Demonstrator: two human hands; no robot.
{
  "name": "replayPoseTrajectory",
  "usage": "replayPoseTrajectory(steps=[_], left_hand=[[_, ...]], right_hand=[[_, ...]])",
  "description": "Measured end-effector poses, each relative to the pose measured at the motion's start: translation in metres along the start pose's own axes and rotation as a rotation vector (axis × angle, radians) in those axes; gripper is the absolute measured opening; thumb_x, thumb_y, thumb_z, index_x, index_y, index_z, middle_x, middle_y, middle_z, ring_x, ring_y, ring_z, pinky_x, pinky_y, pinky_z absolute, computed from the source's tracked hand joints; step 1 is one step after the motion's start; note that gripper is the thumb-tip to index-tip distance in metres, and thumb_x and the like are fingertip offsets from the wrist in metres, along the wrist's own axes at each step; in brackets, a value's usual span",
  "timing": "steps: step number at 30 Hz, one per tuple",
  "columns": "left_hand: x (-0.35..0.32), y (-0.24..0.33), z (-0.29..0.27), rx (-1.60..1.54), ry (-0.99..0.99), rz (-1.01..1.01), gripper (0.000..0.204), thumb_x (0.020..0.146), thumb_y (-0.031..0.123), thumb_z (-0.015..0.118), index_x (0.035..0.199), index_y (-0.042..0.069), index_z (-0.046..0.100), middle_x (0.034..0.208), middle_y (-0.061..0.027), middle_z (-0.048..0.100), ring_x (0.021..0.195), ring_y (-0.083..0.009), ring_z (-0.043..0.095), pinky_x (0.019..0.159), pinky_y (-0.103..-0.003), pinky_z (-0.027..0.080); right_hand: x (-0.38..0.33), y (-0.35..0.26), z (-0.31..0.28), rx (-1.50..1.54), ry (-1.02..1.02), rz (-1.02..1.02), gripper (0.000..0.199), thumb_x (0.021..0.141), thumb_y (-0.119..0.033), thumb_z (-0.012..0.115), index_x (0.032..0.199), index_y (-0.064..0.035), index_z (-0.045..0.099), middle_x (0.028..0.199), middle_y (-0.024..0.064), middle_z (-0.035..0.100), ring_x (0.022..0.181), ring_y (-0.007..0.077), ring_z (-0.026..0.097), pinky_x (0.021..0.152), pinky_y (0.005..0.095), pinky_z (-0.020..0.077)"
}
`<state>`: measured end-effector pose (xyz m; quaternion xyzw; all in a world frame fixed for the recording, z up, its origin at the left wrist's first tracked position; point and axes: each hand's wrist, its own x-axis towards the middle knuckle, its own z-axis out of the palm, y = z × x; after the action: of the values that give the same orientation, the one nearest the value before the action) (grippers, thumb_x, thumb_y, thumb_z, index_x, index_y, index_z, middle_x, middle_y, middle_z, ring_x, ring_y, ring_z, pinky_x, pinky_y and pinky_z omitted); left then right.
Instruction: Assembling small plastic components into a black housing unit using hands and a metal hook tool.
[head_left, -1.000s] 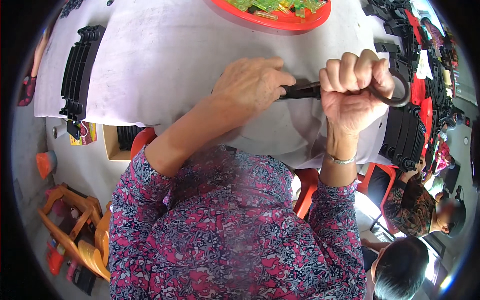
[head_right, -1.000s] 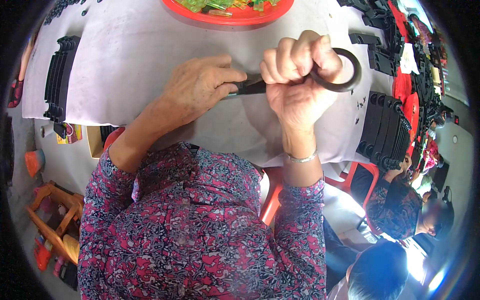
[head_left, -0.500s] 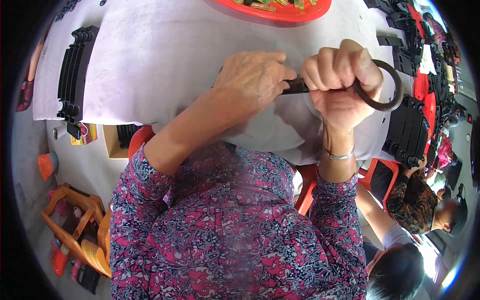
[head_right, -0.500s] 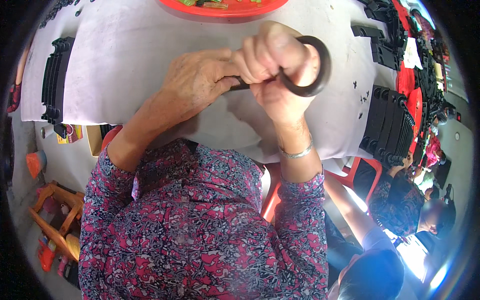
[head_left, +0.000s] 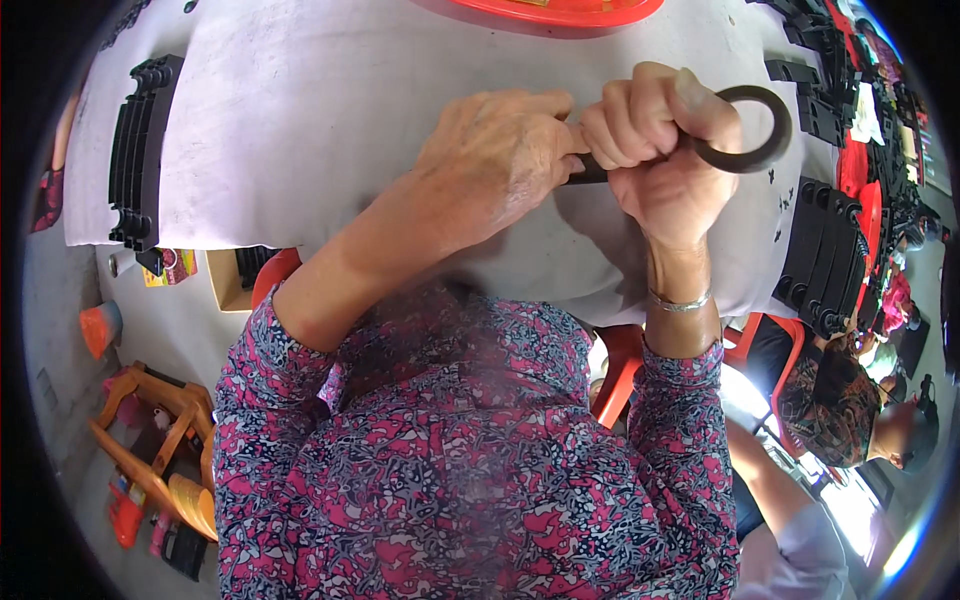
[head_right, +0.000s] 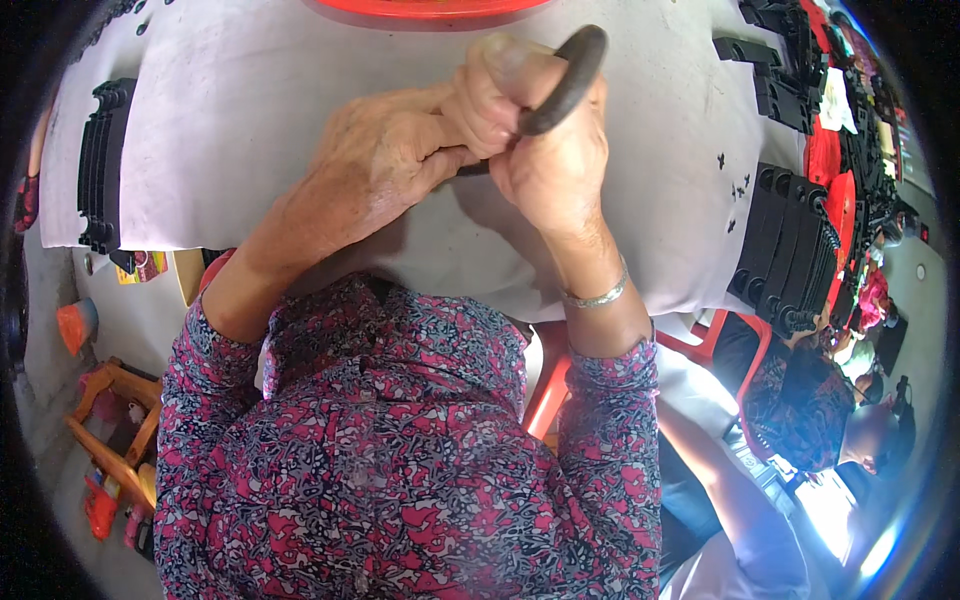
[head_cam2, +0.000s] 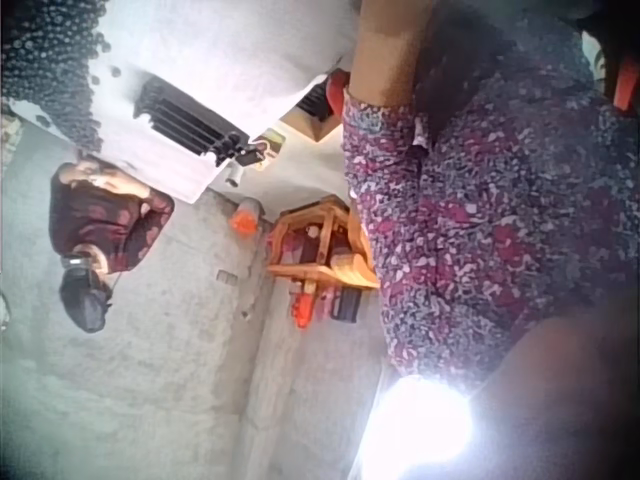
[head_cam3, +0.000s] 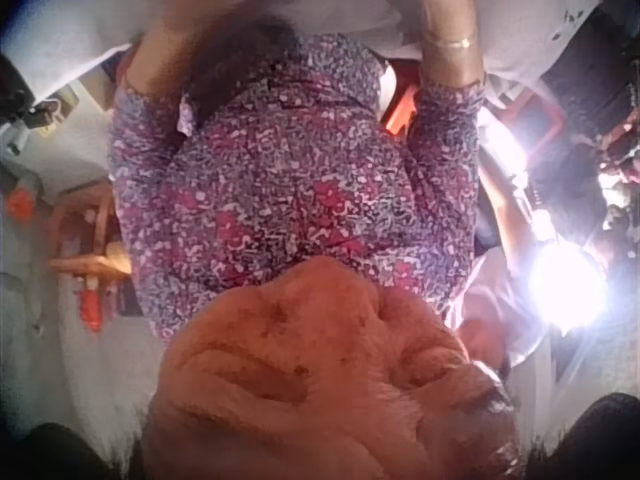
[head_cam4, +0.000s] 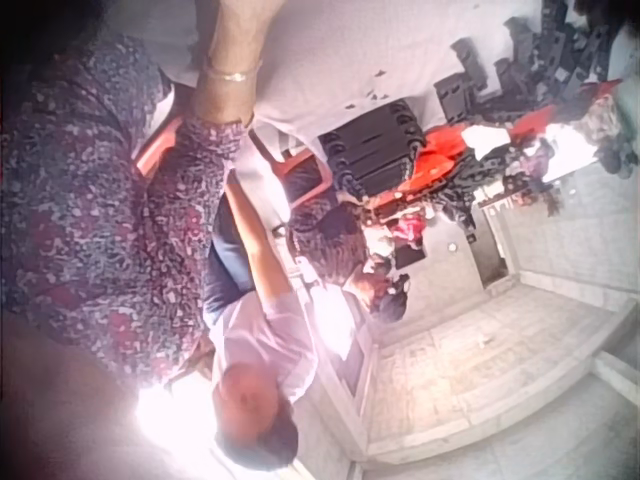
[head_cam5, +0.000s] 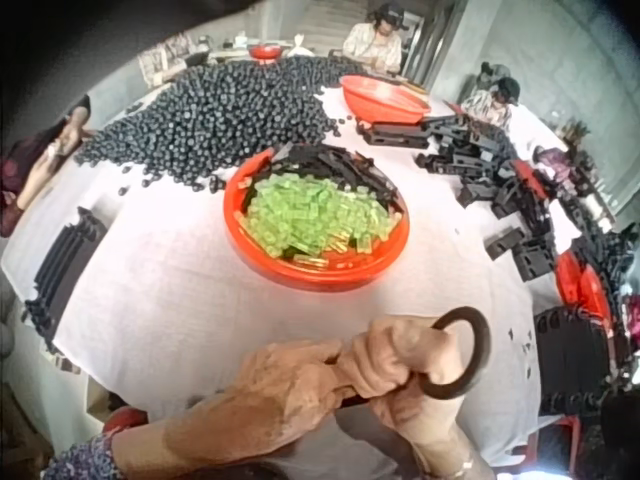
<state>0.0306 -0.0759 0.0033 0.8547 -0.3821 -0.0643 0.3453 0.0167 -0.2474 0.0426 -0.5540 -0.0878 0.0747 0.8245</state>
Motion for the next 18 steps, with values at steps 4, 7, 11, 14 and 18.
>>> replayPoseTrajectory(steps=[4, 7, 11, 14, 18], left_hand=[[-0.002, -0.014, 0.023, -0.142, 0.312, 0.125, 0.016, 0.087, 0.016, 0.072, 0.098, 0.006, 0.074, 0.093, -0.0099, 0.067, 0.084, -0.0350, 0.065, 0.073, -0.045, 0.051], [-0.001, -0.011, 0.019, -0.114, 0.283, 0.123, 0.016, 0.087, 0.015, 0.070, 0.099, 0.006, 0.074, 0.091, -0.0092, 0.065, 0.083, -0.0345, 0.064, 0.072, -0.045, 0.050], [0.002, -0.004, 0.009, -0.086, 0.227, 0.099, 0.017, 0.087, 0.014, 0.069, 0.101, 0.007, 0.073, 0.086, -0.0095, 0.061, 0.081, -0.0344, 0.063, 0.070, -0.047, 0.048], [0.003, 0.000, 0.005, -0.078, 0.191, 0.071, 0.016, 0.087, 0.014, 0.069, 0.101, 0.007, 0.073, 0.086, -0.0097, 0.059, 0.081, -0.0347, 0.063, 0.070, -0.047, 0.047], [0.004, -0.001, 0.004, -0.084, 0.151, 0.050, 0.016, 0.087, 0.015, 0.069, 0.100, 0.008, 0.073, 0.091, -0.0092, 0.064, 0.083, -0.0350, 0.064, 0.073, -0.047, 0.049]], right_hand=[[0.000, -0.009, -0.001, 0.155, -0.039, -0.008, 0.046, 0.103, -0.039, 0.045, 0.066, -0.0128, 0.035, 0.060, -0.0039, 0.028, 0.056, 0.0101, 0.019, 0.052, 0.0308, 0.0184], [0.000, -0.010, -0.008, 0.188, -0.100, -0.027, 0.045, 0.103, -0.038, 0.045, 0.067, -0.0138, 0.035, 0.060, -0.0039, 0.028, 0.056, 0.0103, 0.018, 0.052, 0.0308, 0.0185], [-0.001, -0.010, -0.007, 0.224, -0.063, -0.035, 0.044, 0.102, -0.038, 0.045, 0.067, -0.0137, 0.035, 0.059, -0.0038, 0.029, 0.055, 0.0105, 0.019, 0.052, 0.0309, 0.0186], [0.002, -0.011, -0.011, 0.224, -0.099, -0.026, 0.044, 0.102, -0.038, 0.046, 0.067, -0.0135, 0.036, 0.059, -0.0035, 0.029, 0.055, 0.0106, 0.019, 0.052, 0.0312, 0.0184], [0.002, -0.009, -0.011, 0.193, -0.130, -0.030, 0.045, 0.101, -0.040, 0.047, 0.066, -0.0134, 0.035, 0.059, -0.0039, 0.028, 0.055, 0.0105, 0.019, 0.051, 0.0312, 0.0178]])
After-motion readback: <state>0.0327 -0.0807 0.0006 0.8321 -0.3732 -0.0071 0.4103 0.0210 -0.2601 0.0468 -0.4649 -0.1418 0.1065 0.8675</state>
